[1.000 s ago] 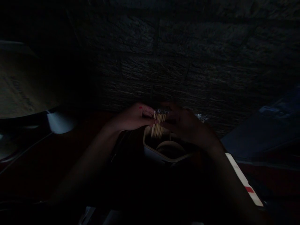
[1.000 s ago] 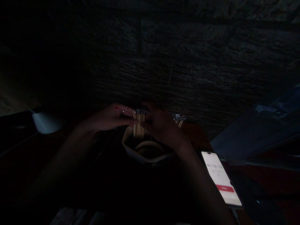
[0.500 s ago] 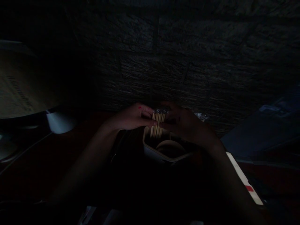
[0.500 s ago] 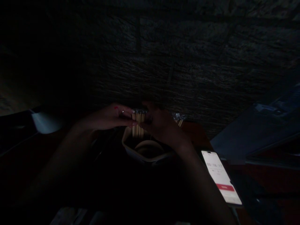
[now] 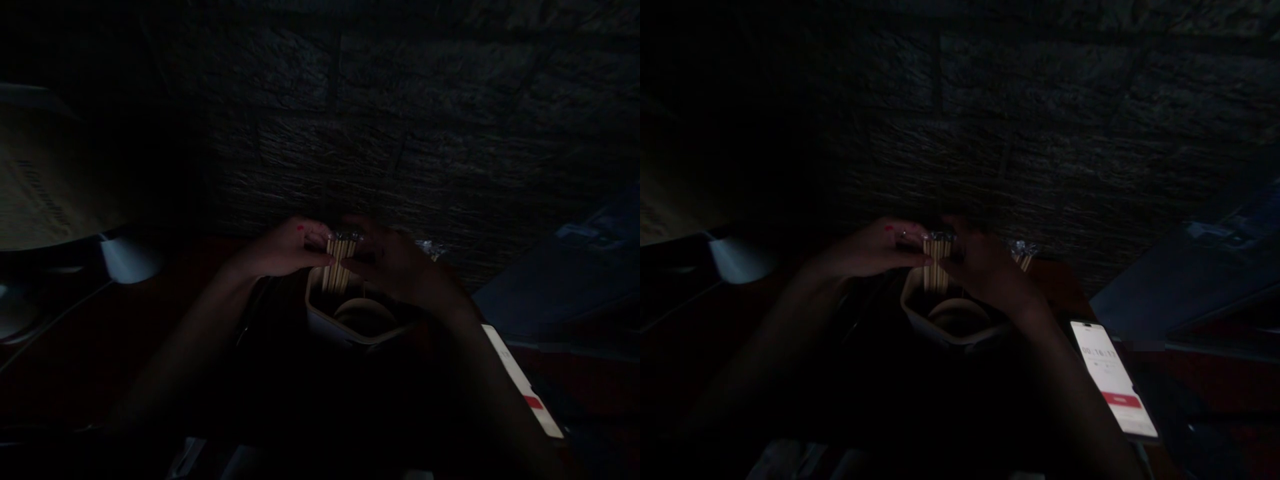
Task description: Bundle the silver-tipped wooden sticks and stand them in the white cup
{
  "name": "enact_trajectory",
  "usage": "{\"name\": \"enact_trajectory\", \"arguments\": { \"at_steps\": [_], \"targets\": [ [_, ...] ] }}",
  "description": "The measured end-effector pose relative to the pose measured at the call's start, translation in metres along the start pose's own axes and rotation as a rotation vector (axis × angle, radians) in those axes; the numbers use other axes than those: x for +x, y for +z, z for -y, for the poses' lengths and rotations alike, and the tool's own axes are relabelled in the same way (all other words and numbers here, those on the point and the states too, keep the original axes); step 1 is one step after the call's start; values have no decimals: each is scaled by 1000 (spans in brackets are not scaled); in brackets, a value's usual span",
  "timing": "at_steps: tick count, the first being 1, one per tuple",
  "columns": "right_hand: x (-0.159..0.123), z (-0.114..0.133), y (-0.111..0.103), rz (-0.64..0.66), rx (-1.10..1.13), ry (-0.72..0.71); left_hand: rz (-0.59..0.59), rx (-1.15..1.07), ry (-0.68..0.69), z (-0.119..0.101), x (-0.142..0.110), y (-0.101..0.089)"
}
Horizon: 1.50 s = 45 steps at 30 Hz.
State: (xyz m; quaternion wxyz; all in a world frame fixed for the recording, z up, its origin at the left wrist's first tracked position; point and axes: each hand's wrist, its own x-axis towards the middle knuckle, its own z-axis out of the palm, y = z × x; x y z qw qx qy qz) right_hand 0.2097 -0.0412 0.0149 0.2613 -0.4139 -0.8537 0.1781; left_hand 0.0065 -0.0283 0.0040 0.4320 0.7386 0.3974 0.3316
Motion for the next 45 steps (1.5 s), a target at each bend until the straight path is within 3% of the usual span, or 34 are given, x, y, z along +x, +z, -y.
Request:
{"name": "enact_trajectory", "arguments": {
  "at_steps": [16,26,45],
  "targets": [
    [-1,-6,3,21,55,-13,9,-19,-52,-2,-2,-3],
    [-4,5,-7,61,69,29,72,26,-24,-1,-5,-11],
    [-3,6,-5,65,5,23,-10,72,-47,-1,-3,-6]
  ]
}}
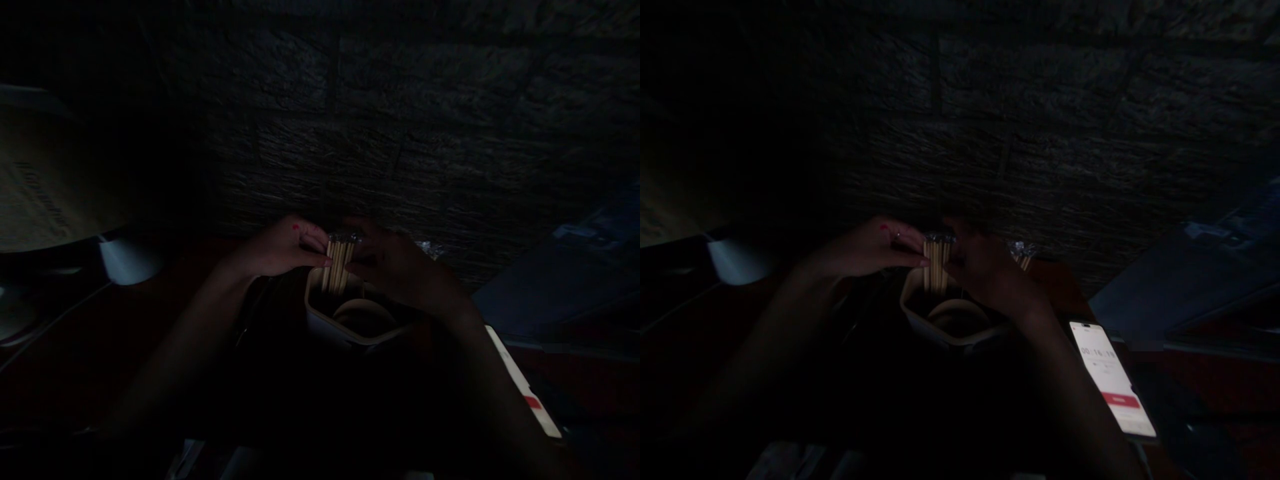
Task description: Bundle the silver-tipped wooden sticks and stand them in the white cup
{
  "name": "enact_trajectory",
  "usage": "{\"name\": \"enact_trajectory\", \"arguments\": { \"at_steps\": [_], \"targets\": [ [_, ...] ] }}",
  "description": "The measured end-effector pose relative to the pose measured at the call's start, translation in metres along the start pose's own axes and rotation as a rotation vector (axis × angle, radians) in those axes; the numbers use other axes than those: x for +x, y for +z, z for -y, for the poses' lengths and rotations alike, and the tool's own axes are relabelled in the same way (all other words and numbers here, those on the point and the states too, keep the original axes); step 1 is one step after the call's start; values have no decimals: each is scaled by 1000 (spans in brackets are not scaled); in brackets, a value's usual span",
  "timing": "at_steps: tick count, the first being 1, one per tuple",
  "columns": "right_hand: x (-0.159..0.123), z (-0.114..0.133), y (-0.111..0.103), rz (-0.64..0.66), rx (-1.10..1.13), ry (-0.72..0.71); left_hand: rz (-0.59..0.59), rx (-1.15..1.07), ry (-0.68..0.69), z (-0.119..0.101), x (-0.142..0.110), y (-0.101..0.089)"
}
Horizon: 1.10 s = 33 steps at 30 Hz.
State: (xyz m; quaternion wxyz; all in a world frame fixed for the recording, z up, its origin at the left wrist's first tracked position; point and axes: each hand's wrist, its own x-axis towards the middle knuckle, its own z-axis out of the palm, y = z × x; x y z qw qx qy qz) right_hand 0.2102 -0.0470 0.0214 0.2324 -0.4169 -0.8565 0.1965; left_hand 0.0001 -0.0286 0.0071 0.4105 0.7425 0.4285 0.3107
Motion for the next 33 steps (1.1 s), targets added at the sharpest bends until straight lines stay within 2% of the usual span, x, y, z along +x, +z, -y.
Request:
{"name": "enact_trajectory", "arguments": {
  "at_steps": [11,15,22,26,33],
  "targets": [
    [0,1,-1,4,20,16,55,-26,-2,1,0,-2],
    [0,-3,1,-54,48,19,54,-43,-23,0,-2,-4],
    [9,-17,20,-192,211,-93,-48,-40,66,-6,-4,-6],
    [11,-17,22,-179,222,-89,-51,-100,124,-5,-3,-4],
    [11,-17,21,-186,184,-57,-36,-150,114,-4,-2,-2]
  ]
}}
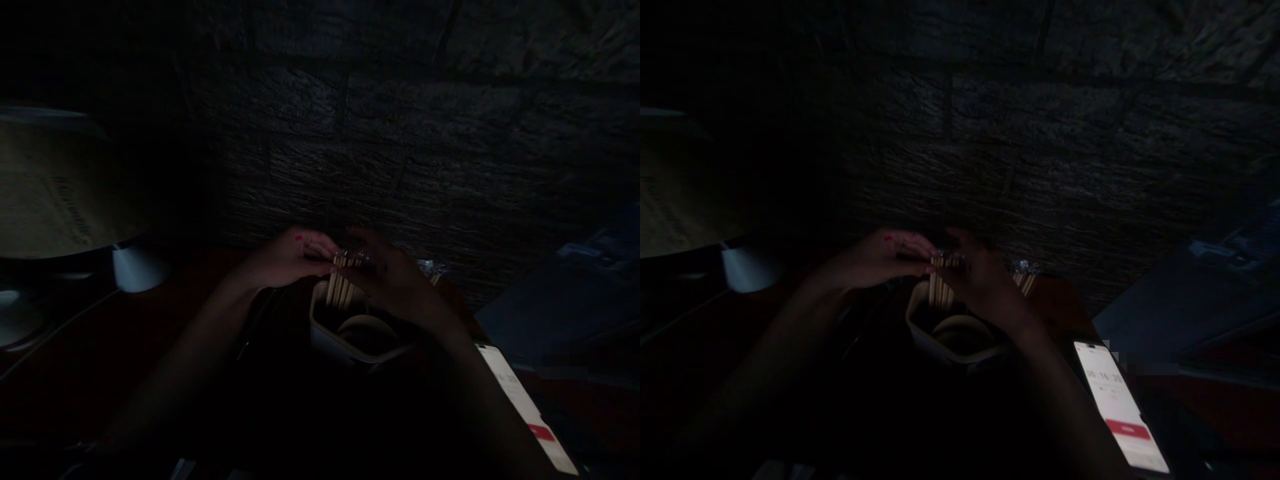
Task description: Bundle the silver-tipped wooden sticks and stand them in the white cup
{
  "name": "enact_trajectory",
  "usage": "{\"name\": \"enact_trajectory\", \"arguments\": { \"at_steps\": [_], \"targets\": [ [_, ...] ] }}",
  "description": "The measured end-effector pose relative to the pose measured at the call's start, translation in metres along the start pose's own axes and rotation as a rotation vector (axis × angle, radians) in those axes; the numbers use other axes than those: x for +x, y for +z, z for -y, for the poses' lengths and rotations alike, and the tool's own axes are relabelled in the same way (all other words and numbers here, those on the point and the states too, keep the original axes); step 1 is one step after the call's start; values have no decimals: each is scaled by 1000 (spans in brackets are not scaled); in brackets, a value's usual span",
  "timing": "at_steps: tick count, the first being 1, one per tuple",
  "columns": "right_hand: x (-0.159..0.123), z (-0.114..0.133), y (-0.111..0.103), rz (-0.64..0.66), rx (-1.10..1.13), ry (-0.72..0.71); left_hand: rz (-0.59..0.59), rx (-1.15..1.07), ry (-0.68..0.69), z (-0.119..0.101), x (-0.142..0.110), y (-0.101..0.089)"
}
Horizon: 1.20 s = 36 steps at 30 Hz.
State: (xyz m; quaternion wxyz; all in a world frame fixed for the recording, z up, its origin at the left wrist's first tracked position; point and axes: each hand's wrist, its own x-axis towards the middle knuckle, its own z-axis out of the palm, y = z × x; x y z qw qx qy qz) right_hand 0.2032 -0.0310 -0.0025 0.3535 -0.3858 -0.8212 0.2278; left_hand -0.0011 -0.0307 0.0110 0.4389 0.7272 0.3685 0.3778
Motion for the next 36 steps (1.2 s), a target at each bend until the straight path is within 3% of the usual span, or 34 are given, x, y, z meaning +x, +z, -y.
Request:
{"name": "enact_trajectory", "arguments": {
  "at_steps": [19,26,36],
  "targets": [
    [-3,12,-16,5,30,36,-69,64,-5,-9,-4,-1],
    [-7,12,-19,90,201,44,-66,94,40,-10,-5,-1],
    [-4,8,-12,100,178,22,-33,28,-1,-6,-2,4]
  ]
}}
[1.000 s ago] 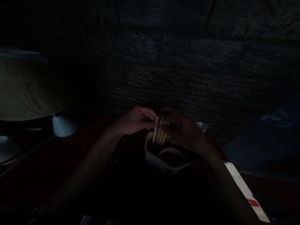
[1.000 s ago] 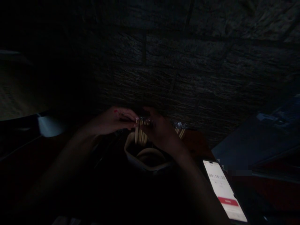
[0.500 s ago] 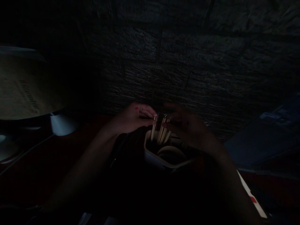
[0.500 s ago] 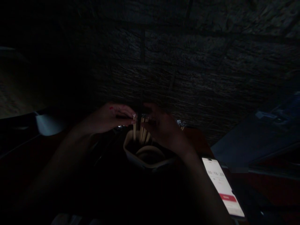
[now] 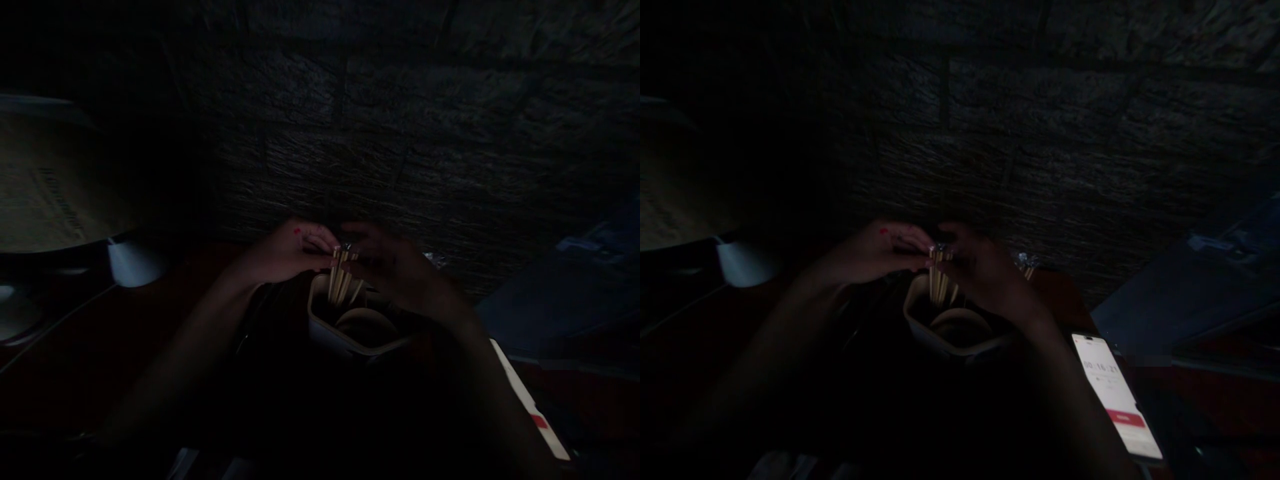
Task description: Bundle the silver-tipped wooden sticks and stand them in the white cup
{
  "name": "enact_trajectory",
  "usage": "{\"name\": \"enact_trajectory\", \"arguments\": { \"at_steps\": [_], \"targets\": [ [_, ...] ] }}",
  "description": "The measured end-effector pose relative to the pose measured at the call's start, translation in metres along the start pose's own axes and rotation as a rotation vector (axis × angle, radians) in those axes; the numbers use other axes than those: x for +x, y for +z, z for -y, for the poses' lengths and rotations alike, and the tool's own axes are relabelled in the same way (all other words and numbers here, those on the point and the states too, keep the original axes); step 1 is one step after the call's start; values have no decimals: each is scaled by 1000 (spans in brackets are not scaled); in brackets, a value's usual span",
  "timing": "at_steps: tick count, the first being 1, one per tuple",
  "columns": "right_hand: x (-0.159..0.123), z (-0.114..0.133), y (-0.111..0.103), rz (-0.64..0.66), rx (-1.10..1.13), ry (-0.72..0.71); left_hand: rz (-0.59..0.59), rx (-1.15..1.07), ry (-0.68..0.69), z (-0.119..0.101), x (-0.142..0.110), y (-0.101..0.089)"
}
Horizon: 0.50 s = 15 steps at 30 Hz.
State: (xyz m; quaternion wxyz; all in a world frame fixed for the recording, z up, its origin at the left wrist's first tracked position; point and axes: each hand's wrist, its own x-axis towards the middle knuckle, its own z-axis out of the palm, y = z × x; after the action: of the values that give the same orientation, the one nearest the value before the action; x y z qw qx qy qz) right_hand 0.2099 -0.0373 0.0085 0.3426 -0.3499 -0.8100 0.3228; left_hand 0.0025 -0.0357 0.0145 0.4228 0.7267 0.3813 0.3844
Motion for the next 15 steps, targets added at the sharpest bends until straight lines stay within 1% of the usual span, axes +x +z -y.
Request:
{"name": "enact_trajectory", "arguments": {
  "at_steps": [3,7,15],
  "targets": [
    [2,-4,3,-22,-71,-5,19,-16,-19,4,2,1],
    [4,-8,5,-21,-135,-36,45,-16,-24,6,3,-2],
    [5,-9,6,-57,-172,-62,46,36,-22,7,3,-5]
  ]
}}
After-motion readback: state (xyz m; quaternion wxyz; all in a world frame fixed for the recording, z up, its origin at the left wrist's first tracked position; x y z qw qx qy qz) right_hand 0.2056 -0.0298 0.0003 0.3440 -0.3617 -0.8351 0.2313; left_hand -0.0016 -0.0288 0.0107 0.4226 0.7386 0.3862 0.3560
